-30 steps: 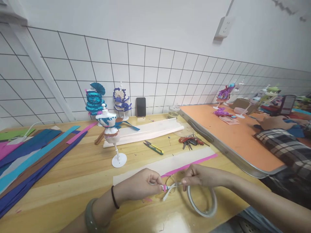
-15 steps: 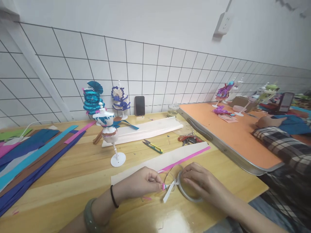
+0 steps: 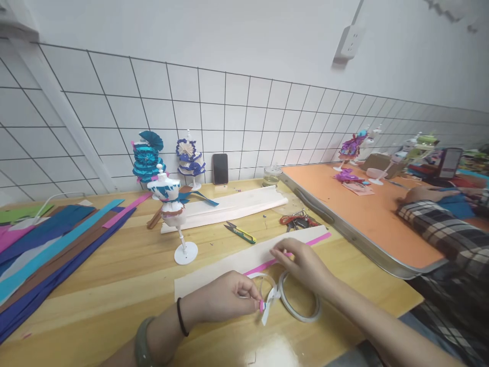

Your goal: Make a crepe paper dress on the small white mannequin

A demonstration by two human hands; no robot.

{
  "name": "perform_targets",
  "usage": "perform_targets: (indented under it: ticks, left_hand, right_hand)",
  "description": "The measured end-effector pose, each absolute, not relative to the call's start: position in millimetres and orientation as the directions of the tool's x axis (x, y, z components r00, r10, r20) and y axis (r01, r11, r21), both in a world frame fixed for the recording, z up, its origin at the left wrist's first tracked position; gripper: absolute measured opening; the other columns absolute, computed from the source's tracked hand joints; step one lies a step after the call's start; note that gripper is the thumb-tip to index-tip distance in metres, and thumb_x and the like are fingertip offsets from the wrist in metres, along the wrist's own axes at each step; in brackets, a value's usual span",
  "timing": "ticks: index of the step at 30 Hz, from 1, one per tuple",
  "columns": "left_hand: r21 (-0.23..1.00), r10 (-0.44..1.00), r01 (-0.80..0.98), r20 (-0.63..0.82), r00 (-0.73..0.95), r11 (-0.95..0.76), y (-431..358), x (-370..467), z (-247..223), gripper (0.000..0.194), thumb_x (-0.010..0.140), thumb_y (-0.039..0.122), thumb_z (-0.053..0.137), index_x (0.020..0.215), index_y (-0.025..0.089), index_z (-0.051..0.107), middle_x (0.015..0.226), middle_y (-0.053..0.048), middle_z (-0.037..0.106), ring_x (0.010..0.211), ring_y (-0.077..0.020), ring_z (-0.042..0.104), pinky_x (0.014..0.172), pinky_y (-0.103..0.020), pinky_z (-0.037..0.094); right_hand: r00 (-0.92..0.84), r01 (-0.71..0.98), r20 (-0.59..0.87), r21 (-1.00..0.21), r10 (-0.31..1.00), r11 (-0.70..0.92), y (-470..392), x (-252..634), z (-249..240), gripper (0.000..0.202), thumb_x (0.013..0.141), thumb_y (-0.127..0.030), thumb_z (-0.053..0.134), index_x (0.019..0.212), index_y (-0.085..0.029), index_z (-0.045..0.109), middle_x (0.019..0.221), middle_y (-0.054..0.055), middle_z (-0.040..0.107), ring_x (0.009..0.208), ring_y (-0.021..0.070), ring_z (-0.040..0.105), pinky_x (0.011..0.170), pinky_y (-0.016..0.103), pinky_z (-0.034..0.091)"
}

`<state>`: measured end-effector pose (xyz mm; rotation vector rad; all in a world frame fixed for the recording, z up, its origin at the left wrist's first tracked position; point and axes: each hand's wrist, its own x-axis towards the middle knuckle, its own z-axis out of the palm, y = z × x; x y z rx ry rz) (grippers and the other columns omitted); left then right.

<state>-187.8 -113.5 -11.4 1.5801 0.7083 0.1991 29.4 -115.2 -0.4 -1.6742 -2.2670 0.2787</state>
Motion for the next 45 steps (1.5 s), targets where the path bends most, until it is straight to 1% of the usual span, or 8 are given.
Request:
perform_targets:
  ticks: [5,10,12,17,22,32,41,45]
  left_hand:
    - [0.938,0.545,0.329,-0.335,0.769,0.113,-112,-189,-14,0.026,0.072,0.038,0.06,0.078,0.013,0.064,0.062,0.003,0.052,0.051,-0.0062,0.037,0.047,-0.018,0.029]
    - [0.944,0.586,0.3,-0.322,0.743,0.138,-106,-192,-14,0.025,0.071,0.038,0.061,0.077,0.013,0.064,0.063,0.003,0.052,0.056,-0.0072,0.04,0.052,-0.019,0.032]
    - [0.949,0.595,0.294,-0.302,0.745,0.114,-103,-194,-13,0.024,0.071,0.036,0.062,0.073,0.013,0.063,0.061,0.004,0.052,0.055,-0.0065,0.04,0.055,-0.019,0.032]
    - [0.944,0.596,0.312,-0.311,0.74,0.105,-97,-198,-11,0.025,0.071,0.037,0.062,0.074,0.012,0.064,0.064,0.003,0.056,0.057,-0.0073,0.042,0.057,-0.019,0.033]
    - [0.925,0.641,0.38,-0.284,0.713,-0.013,-95,-203,-8,0.03,0.073,0.042,0.058,0.076,0.013,0.064,0.065,0.002,0.057,0.06,-0.0092,0.045,0.058,-0.02,0.034]
    - [0.816,0.705,0.515,-0.202,0.68,-0.263,-97,-209,0,0.027,0.077,0.037,0.049,0.081,0.017,0.066,0.081,-0.001,0.066,0.075,-0.0148,0.055,0.065,-0.022,0.038]
    - [0.843,0.697,0.468,-0.168,0.697,-0.265,-95,-212,0,0.026,0.077,0.035,0.05,0.08,0.016,0.066,0.074,0.0,0.064,0.07,-0.0129,0.052,0.062,-0.021,0.036]
    - [0.879,0.693,0.426,-0.17,0.7,-0.214,-96,-208,-7,0.029,0.075,0.04,0.054,0.077,0.014,0.065,0.062,0.003,0.054,0.06,-0.0099,0.044,0.054,-0.019,0.032]
  right_hand:
    - [-0.313,0.926,0.01,-0.22,0.95,0.308,-47,-26,-12,0.018,0.087,-0.02,0.049,0.084,-0.009,0.063,0.082,0.014,0.067,0.082,0.0224,0.062,0.072,0.033,0.046]
    - [-0.301,0.938,-0.041,-0.191,0.953,0.288,-27,-49,-19,0.023,0.087,-0.029,0.052,0.096,-0.008,0.06,0.096,0.01,0.063,0.087,0.0194,0.06,0.078,0.037,0.047]
    - [-0.289,0.935,-0.04,-0.225,0.956,0.274,-29,-35,-8,0.024,0.089,-0.022,0.046,0.088,-0.006,0.062,0.087,0.016,0.065,0.083,0.0217,0.061,0.072,0.034,0.045]
    - [-0.331,0.885,-0.06,-0.366,0.942,0.288,-65,19,28,0.041,0.094,-0.028,0.025,0.085,-0.012,0.062,0.073,0.006,0.065,0.065,0.0137,0.058,0.059,0.023,0.042]
    - [-0.526,0.757,-0.247,-0.573,0.814,0.315,-108,39,56,0.038,0.081,-0.049,0.05,0.091,-0.016,0.068,0.076,0.003,0.066,0.064,0.0145,0.055,0.054,0.022,0.038]
    - [-0.605,0.795,-0.4,-0.332,0.688,0.507,-86,1,82,0.028,0.075,-0.043,0.058,0.084,-0.022,0.074,0.066,0.003,0.069,0.056,0.015,0.056,0.047,0.023,0.031]
    - [-0.524,0.842,-0.378,-0.363,0.763,0.399,-76,10,74,0.041,0.067,-0.056,0.062,0.083,-0.019,0.069,0.06,0.0,0.059,0.052,0.0122,0.047,0.046,0.022,0.029]
    - [-0.4,0.807,-0.296,-0.563,0.868,0.18,-85,15,47,0.041,0.063,-0.056,0.065,0.066,-0.016,0.056,0.054,-0.005,0.044,0.051,0.0096,0.037,0.046,0.021,0.028]
